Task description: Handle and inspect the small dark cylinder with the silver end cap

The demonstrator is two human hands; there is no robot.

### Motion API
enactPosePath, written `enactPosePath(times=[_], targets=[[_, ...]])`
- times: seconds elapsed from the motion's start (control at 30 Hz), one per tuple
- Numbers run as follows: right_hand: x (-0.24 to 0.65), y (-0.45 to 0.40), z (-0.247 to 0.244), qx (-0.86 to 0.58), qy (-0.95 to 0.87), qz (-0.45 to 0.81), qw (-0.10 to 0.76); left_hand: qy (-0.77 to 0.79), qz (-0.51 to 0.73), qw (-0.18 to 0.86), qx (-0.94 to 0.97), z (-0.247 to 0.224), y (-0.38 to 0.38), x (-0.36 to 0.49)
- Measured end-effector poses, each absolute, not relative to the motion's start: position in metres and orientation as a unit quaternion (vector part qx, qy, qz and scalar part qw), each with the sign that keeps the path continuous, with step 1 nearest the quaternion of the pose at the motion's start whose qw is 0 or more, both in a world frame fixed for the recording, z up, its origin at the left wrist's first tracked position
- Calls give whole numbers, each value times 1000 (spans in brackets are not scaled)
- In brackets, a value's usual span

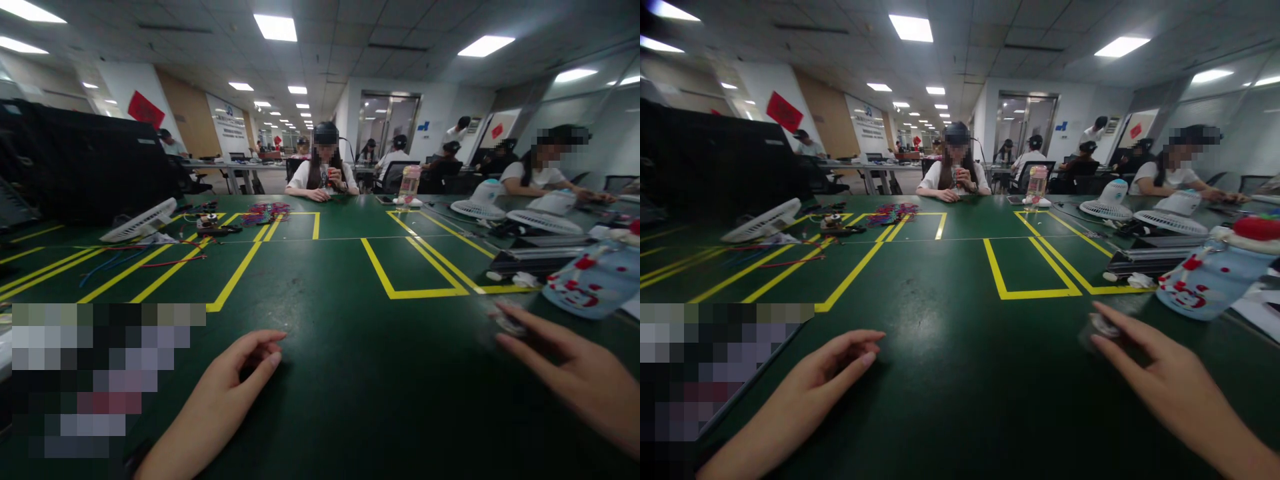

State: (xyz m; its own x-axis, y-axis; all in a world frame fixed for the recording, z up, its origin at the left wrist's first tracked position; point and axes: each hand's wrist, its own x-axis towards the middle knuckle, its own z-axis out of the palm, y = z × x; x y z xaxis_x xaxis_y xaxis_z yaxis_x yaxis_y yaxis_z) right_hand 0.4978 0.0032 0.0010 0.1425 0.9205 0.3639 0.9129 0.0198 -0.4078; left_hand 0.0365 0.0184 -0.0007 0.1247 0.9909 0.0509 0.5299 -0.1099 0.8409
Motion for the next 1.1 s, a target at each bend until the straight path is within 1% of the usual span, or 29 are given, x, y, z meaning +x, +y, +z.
enactPosePath(times=[0.03,0.1,0.17,0.23,0.3,0.4,0.53,0.63,0.7,0.8,0.87,1.0,1.1], targets=[[466,3,8,-658,-704,55,262,572,334,342,667,0,18,37],[401,4,18,-555,-779,133,258,572,333,337,669,0,18,36],[348,7,22,-480,-813,200,260,574,329,333,672,-1,17,35],[314,10,21,-434,-825,244,266,576,329,327,674,-2,16,35],[299,13,16,-422,-822,263,278,578,331,314,677,-1,14,39],[300,15,6,-451,-787,296,298,573,323,275,701,9,13,59],[305,18,1,-444,-762,352,312,503,304,234,775,32,16,98],[302,19,3,-436,-763,361,313,475,297,213,801,44,20,115],[300,19,5,-436,-763,359,314,469,315,215,796,47,22,116],[301,17,5,-438,-770,340,316,469,349,232,777,46,23,108],[303,16,4,-441,-777,313,322,477,346,238,772,40,23,102],[304,16,0,-440,-792,266,331,506,248,207,800,23,25,99],[302,16,0,-442,-790,272,327,529,186,170,810,14,25,101]])
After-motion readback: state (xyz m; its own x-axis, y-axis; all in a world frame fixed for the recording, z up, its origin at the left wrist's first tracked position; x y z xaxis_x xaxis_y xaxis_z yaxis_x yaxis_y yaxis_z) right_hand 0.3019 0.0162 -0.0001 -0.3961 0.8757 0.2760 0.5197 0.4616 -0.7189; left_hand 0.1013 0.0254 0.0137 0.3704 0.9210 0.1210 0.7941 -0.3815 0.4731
